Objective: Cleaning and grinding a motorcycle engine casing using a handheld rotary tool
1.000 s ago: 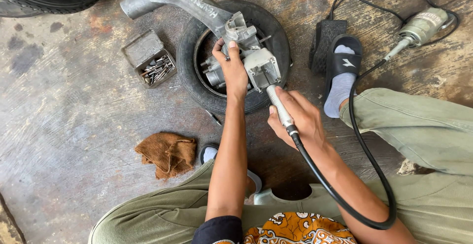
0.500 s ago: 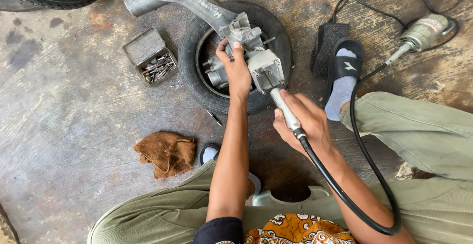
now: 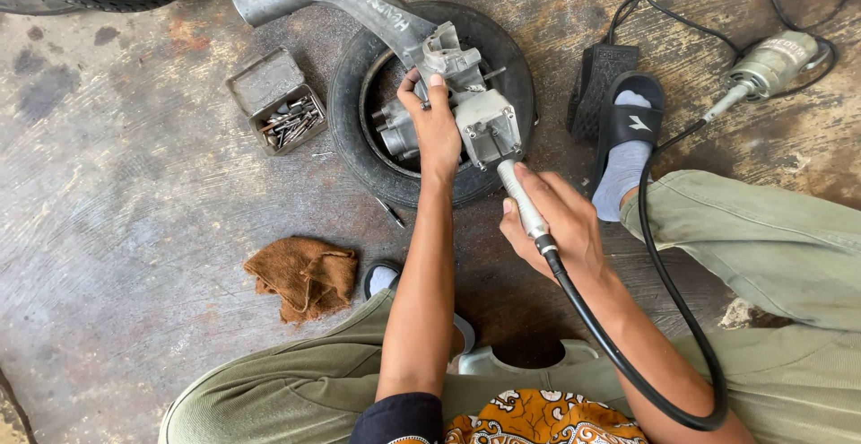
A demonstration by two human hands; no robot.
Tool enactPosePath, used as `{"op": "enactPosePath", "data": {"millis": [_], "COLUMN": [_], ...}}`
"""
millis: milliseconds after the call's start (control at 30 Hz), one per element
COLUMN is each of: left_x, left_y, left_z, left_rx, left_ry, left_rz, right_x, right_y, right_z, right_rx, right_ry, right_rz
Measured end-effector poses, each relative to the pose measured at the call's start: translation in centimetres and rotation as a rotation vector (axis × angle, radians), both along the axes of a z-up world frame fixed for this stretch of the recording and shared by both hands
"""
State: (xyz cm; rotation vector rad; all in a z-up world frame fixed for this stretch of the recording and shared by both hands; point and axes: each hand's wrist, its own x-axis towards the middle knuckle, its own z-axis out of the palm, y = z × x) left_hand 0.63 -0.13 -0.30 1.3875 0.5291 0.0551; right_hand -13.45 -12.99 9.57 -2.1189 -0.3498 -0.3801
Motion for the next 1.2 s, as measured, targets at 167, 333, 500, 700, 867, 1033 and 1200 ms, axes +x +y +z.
{"op": "enactPosePath", "data": {"millis": [167, 333, 500, 700, 867, 1033, 1200], "left_x": [0.0, -0.1, -0.1, 0.0, 0.0, -0.1, 0.3], "left_y": [0.0, 0.1, 0.1, 0.3, 0.2, 0.1, 0.1], "left_z": [-0.2, -0.4, -0.6, -0.6, -0.7, -0.4, -1.1], "left_rx": [0.005, 0.006, 0.002, 0.008, 0.006, 0.004, 0.011], "left_ry": [0.006, 0.011, -0.016, -0.004, 0.003, 0.006, -0.001], "left_rz": [-0.007, -0.009, 0.006, -0.011, -0.009, -0.005, 0.006], "right_x": [0.0, 0.0, 0.1, 0.3, 0.2, 0.2, -0.1], "right_y": [0.1, -0.1, -0.1, 0.0, 0.2, 0.2, 0.6], "right_z": [0.3, -0.2, -0.7, -1.0, -0.6, -0.8, -0.5], "right_rx": [-0.024, -0.026, -0.036, -0.038, -0.016, -0.019, 0.017], "right_ry": [-0.025, -0.02, -0.026, -0.027, -0.009, -0.013, 0.036], "right_rz": [-0.012, -0.011, -0.017, -0.029, -0.019, -0.027, -0.009]}}
